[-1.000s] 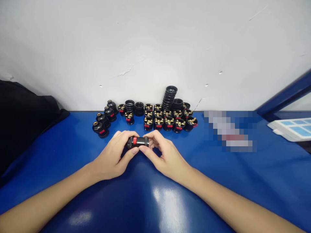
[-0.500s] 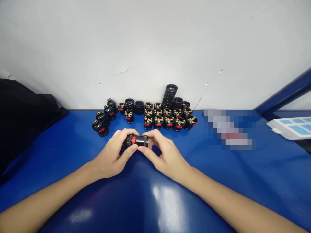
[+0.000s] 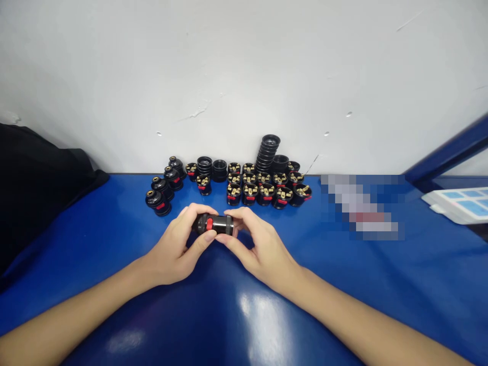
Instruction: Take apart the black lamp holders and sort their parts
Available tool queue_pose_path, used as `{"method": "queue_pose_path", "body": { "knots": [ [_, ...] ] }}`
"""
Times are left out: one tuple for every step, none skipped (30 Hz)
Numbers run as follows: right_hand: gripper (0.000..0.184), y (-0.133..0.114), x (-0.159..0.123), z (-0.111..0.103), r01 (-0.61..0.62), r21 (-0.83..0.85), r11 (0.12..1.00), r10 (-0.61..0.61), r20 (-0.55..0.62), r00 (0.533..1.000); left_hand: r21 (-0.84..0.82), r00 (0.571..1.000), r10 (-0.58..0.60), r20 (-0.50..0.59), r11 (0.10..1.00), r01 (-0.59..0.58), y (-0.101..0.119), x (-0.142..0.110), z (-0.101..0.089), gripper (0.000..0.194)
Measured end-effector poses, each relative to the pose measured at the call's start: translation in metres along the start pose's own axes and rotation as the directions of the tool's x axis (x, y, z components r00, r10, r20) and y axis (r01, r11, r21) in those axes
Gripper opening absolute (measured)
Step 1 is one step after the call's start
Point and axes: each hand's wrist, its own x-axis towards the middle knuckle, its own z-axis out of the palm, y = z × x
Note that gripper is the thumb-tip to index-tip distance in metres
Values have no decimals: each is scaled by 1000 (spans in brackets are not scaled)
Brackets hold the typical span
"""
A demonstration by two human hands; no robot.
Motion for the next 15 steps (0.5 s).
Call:
{"method": "queue_pose_path", "body": {
  "knots": [
    [31, 0, 0, 0, 13, -10, 1000, -13, -2, 1000, -8, 1000, -4, 0, 1000, 4, 0, 0, 0, 21],
    [31, 0, 0, 0, 26, -20, 999, -26, -4, 1000, -15, 1000, -10, 1, 1000, 10, 0, 0, 0, 21],
    [30, -1, 0, -1, 42, -30, 999, -42, -7, 999, -21, 1000, -15, 4, 1000, 15, 0, 0, 0, 22],
    [30, -1, 0, -1, 54, -39, 998, -55, -10, 998, -27, 1000, -17, 4, 999, 17, 0, -1, 0, 22],
    [30, -1, 0, -1, 64, -47, 997, -65, -14, 998, -33, 1000, -17, 4, 999, 18, 0, -1, 0, 22],
    [30, -2, 0, -1, 69, -54, 996, -70, -17, 997, -40, 1000, -20, 5, 999, 20, 1, -1, 0, 22],
    [31, -2, 0, -1, 73, -60, 996, -75, -19, 997, -49, 1000, -22, 5, 999, 22, 1, -1, 0, 22],
    [31, -2, 0, -2, 75, -63, 995, -76, -20, 997, -57, 1000, -26, 7, 998, 26, 1, -1, 0, 21],
    [31, -2, 0, -2, 76, -66, 995, -78, -21, 997, -65, 1000, -29, 8, 997, 30, 1, -1, 0, 21],
    [30, -3, 0, -2, 77, -69, 995, -79, -20, 997, -71, 999, -33, 11, 997, 34, 1, -1, 0, 21],
    [30, -3, 0, -2, 80, -70, 994, -82, -20, 996, -76, 999, -38, 16, 996, 39, 1, -1, 0, 21],
    [30, -3, 0, -2, 84, -72, 994, -86, -20, 996, -80, 999, -42, 19, 996, 43, 1, -2, 0, 21],
    [31, -3, 0, -2, 87, -75, 993, -89, -20, 996, -86, 999, -46, 21, 995, 48, 1, -2, 0, 21],
    [31, -3, 1, -2, 88, -78, 993, -90, -20, 996, -91, 998, -52, 26, 994, 54, 2, -2, 0, 22],
    [31, -3, 1, -2, 87, -80, 993, -89, -18, 996, -96, 998, -56, 28, 994, 59, 2, -2, 0, 22]
  ]
}}
